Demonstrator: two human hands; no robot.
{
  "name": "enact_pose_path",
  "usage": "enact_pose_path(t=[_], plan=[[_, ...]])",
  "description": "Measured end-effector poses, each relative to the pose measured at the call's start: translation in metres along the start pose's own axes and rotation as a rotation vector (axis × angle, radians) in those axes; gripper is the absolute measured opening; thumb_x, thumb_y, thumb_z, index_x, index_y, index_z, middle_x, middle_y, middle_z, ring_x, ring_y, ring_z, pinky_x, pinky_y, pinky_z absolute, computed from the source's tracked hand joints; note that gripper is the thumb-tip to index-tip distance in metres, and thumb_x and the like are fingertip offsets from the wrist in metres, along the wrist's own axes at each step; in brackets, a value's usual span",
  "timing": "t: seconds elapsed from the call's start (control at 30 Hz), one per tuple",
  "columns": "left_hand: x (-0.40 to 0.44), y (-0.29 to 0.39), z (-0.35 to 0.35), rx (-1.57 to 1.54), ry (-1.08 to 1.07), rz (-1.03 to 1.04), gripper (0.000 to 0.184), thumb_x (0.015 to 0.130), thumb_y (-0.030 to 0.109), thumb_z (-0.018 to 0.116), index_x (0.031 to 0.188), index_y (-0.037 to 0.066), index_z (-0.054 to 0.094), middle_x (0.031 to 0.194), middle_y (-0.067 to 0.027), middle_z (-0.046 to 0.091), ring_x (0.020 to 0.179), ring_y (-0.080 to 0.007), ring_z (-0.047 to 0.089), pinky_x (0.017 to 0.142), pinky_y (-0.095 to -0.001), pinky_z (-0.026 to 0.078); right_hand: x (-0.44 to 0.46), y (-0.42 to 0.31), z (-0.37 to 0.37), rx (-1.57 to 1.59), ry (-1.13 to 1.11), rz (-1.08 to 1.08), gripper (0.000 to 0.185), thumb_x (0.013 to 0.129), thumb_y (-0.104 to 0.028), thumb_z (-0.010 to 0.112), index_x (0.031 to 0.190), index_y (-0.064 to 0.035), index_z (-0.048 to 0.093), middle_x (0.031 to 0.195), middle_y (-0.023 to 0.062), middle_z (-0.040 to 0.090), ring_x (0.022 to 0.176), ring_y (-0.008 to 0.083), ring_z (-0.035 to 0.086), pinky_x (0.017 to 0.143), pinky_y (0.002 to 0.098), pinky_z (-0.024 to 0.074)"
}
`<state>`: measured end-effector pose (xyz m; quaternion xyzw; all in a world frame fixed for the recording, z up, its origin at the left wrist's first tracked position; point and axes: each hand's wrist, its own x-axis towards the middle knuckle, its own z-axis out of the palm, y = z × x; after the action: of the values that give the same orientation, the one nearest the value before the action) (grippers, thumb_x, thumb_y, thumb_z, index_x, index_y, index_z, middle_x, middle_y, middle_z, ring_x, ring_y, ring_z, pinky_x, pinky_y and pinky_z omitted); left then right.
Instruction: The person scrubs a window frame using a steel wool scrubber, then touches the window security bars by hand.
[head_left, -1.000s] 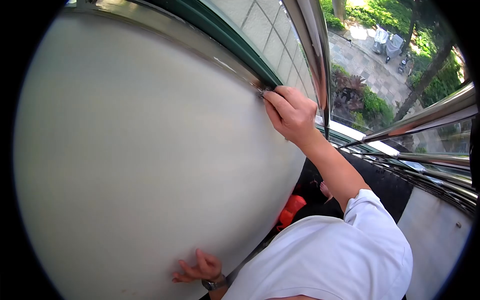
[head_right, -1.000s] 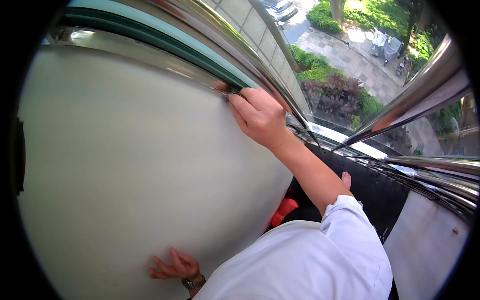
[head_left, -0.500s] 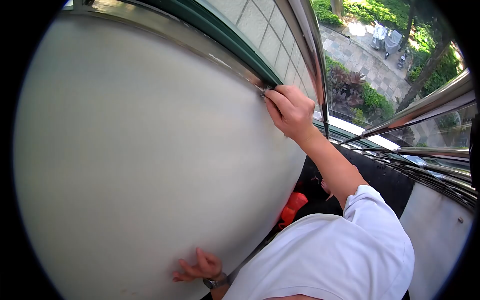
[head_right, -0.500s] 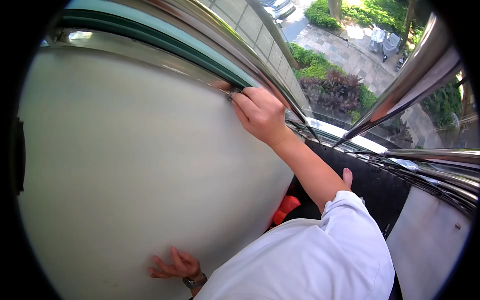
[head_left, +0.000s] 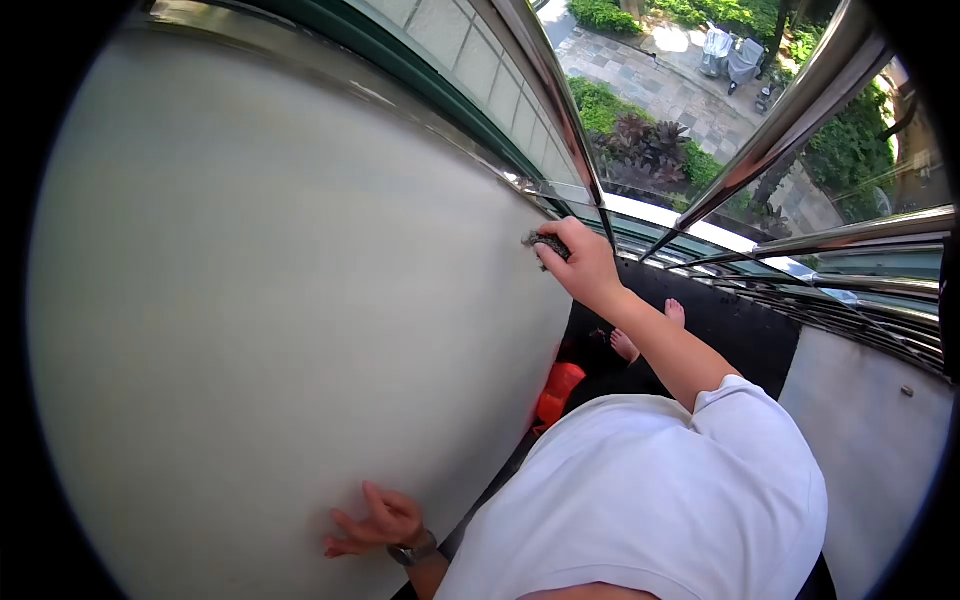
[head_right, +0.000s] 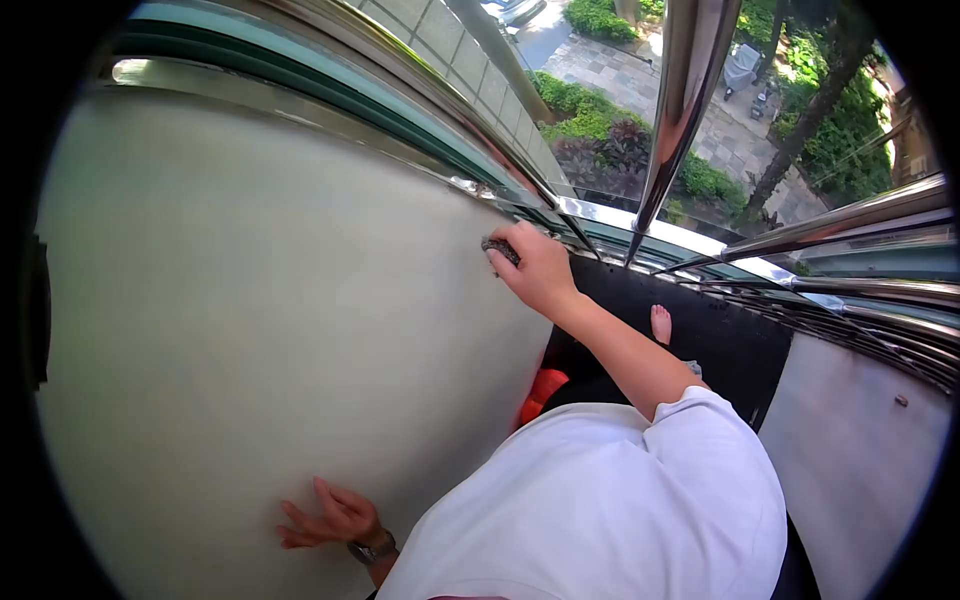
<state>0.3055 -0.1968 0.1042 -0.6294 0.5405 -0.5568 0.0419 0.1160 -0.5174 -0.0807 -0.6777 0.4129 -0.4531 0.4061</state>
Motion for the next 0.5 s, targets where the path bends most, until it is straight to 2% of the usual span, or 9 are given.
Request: enact_pose_path(t=[0.03,0.07,0.13,0.17,0.2,0.27,0.43,0.5], plan=[[0.0,0.0,0.0,-0.017,0.013,0.008,0.021,0.09,0.005,0.06,0.109,0.013,0.065,0.147,-0.0245,0.041,0.145,-0.0478,0.016,0.117,-0.0633,0.003,-0.008,0.009,0.0,0.046,0.057,0.028,0.019,0.089,-0.02,0.067,0.102,-0.0061,0.064,0.084,0.0065,0.063,0.067,0.021,0.063,0.059,0.03,0.0482],[0.0,-0.001,0.0,-0.036,0.024,0.015,0.021,0.09,0.004,0.061,0.109,0.013,0.066,0.147,-0.0246,0.041,0.146,-0.0478,0.016,0.117,-0.0632,0.003,-0.014,0.015,-0.004,0.041,0.046,0.031,0.019,0.089,-0.02,0.067,0.102,-0.0061,0.064,0.084,0.0065,0.063,0.067,0.021,0.063,0.059,0.03,0.0482],[0.001,-0.002,-0.001,-0.048,0.02,0.016,0.021,0.09,0.005,0.06,0.109,0.013,0.066,0.147,-0.0247,0.04,0.146,-0.0477,0.015,0.117,-0.0629,0.002,-0.02,0.014,-0.018,0.474,-0.074,0.494,0.023,0.093,-0.023,0.064,0.107,-0.0045,0.061,0.082,0.0018,0.061,0.064,0.0135,0.059,0.056,0.0275,0.0451],[0.001,-0.002,-0.001,-0.056,0.026,0.024,0.021,0.091,0.005,0.06,0.109,0.013,0.066,0.147,-0.0248,0.04,0.146,-0.0476,0.014,0.117,-0.0625,0.001,-0.02,0.011,-0.027,0.572,-0.159,0.613,0.025,0.097,-0.025,0.059,0.11,-0.0034,0.058,0.082,-0.0012,0.058,0.066,0.0074,0.056,0.053,0.0244,0.0419],[0.0,-0.003,0.001,-0.057,0.016,0.018,0.021,0.091,0.005,0.06,0.109,0.013,0.066,0.147,-0.0248,0.04,0.146,-0.0476,0.014,0.117,-0.0625,0.001,-0.02,0.009,-0.031,0.564,-0.166,0.619,0.025,0.097,-0.025,0.059,0.11,-0.0034,0.058,0.082,-0.0012,0.058,0.066,0.0074,0.056,0.053,0.0244,0.0419],[0.0,-0.006,0.001,-0.104,0.057,0.03,0.021,0.091,0.007,0.058,0.11,0.012,0.067,0.148,-0.0248,0.039,0.146,-0.047,0.012,0.117,-0.0618,-0.001,-0.022,0.007,-0.037,0.788,-0.189,0.653,0.024,0.099,-0.026,0.054,0.112,-0.0058,0.055,0.086,0.0041,0.062,0.069,0.0094,0.06,0.054,0.0222,0.0436],[0.0,-0.004,-0.009,-0.112,0.046,-0.017,0.022,0.094,0.014,0.054,0.112,0.012,0.066,0.149,-0.0244,0.038,0.147,-0.0468,0.011,0.116,-0.0634,0.0,-0.021,-0.006,-0.049,0.87,-0.238,0.61,0.024,0.099,-0.022,0.048,0.114,-0.0042,0.052,0.086,0.0057,0.062,0.071,0.0117,0.061,0.057,0.0238,0.0453],[-0.001,0.002,-0.016,-0.121,0.038,-0.052,0.023,0.094,0.017,0.053,0.112,0.012,0.066,0.149,-0.0243,0.038,0.146,-0.0472,0.011,0.115,-0.0646,0.001,-0.021,-0.008,-0.054,0.917,-0.272,0.572,0.027,0.098,-0.02,0.047,0.118,-0.0029,0.051,0.092,0.0083,0.062,0.079,0.0147,0.062,0.065,0.0276,0.0486]])
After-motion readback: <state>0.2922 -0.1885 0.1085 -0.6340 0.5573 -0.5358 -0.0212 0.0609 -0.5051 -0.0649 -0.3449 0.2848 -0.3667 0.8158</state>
